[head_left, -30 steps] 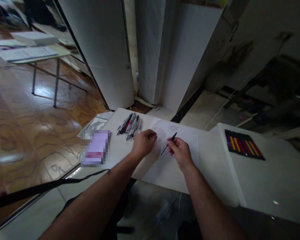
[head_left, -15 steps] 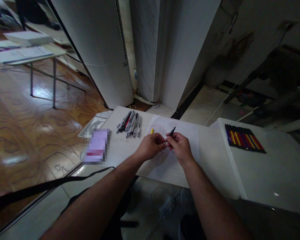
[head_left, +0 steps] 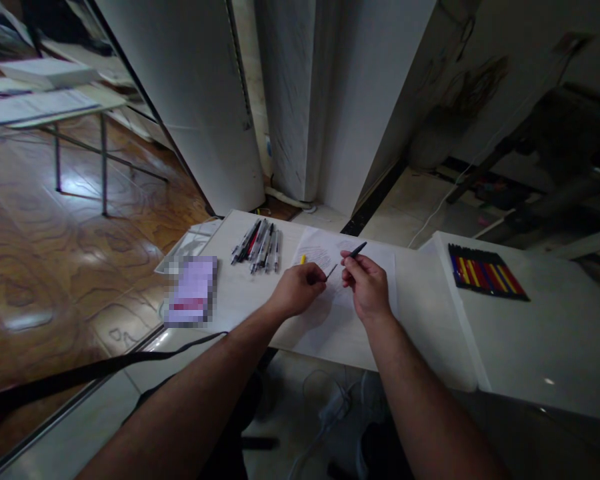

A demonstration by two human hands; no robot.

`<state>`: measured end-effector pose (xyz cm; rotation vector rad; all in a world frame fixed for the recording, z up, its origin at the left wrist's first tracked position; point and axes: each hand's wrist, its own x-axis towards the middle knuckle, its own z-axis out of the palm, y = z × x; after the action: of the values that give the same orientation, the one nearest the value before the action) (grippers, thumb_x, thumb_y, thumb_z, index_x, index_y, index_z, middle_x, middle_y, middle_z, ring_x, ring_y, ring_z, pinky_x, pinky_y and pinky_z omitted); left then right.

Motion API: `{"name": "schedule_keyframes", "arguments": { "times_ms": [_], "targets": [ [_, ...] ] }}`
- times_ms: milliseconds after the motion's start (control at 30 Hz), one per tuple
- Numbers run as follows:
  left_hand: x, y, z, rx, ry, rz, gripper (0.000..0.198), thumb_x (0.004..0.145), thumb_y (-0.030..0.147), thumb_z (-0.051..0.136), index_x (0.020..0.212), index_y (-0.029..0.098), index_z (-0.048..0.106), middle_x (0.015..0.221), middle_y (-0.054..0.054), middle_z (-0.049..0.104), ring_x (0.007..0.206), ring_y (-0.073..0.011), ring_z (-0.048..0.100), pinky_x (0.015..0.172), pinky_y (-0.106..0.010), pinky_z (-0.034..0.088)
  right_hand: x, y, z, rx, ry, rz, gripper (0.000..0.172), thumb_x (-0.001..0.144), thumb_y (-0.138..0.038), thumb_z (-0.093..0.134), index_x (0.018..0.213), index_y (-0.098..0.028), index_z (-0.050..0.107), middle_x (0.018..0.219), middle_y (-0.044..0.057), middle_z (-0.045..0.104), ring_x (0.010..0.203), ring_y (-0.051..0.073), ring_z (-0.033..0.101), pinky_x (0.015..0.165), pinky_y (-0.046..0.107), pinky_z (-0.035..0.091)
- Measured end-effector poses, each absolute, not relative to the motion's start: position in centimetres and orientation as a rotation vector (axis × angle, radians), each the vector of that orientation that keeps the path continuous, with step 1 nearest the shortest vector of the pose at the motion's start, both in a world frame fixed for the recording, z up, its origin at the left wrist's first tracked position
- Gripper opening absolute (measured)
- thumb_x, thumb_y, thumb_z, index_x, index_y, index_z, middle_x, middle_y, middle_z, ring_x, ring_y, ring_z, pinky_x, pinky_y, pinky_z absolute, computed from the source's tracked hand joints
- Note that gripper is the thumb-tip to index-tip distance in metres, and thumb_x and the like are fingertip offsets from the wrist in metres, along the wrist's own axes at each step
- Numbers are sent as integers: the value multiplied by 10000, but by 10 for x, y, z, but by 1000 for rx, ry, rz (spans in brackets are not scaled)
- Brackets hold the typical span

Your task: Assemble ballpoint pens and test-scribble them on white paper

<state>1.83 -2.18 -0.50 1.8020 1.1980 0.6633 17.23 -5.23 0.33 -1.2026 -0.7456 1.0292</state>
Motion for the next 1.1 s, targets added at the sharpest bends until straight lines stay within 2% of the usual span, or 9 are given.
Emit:
{"name": "schedule_keyframes", "arguments": {
  "times_ms": [133,267,433,600,700,833,967,1100],
  "targets": [
    [15,-17,-3,1754,1241,715,110,700,224,624,784,165,664,714,-1,660,652,-131,571,616,-244,418,174,-51,0,-1278,-778,998,348,700,-399,702,947,-153,711,623,-24,593,511,87,488,453,213,396],
    [4,-5,-6,1596,1367,832,127,694,247,626,784,161,650,693,-3,655,623,-129,569,597,-244,414,171,-50,-13,-1538,-973,1007,328,683,-356,688,937,-149,705,635,-9,638,498,104,525,462,222,406],
    [-10,4,-8,1525,1525,856,142,677,266,635,774,165,660,690,-16,667,628,-141,584,579,-245,401,163,-49,-27,-1766,-1286,876,289,692,-310,683,938,-163,722,775,48,726,681,168,663,612,255,481],
    [-8,-3,-1,1557,1566,760,131,678,243,637,774,162,673,687,-22,672,617,-141,585,584,-249,407,159,-49,-25,-1825,-1308,825,254,708,-331,687,907,-180,735,860,84,749,808,210,698,708,285,514],
    [0,-9,3,1596,1544,724,117,683,231,641,773,162,671,688,-17,671,610,-135,583,587,-247,408,161,-48,-25,-1752,-1270,827,191,735,-319,642,844,-188,730,827,71,747,765,197,692,677,279,515],
    [10,-17,0,1647,1396,717,114,693,225,639,788,164,656,688,2,659,616,-125,579,591,-236,413,165,-48,-22,-1597,-1116,941,258,731,-378,645,855,-162,714,754,53,723,621,160,639,565,260,490],
    [16,-22,-5,1704,1321,708,117,695,240,642,788,169,643,672,16,638,604,-120,563,575,-233,403,165,-50,-12,-1450,-916,1090,351,685,-407,698,917,-144,690,662,15,665,528,121,562,445,216,412],
    [16,-23,-9,1751,1275,695,107,704,255,634,772,173,630,671,13,630,610,-123,561,574,-234,399,163,-51,-7,-1370,-866,1147,320,656,-381,730,864,-145,670,629,-3,632,514,105,540,410,192,365]
  ]
}}
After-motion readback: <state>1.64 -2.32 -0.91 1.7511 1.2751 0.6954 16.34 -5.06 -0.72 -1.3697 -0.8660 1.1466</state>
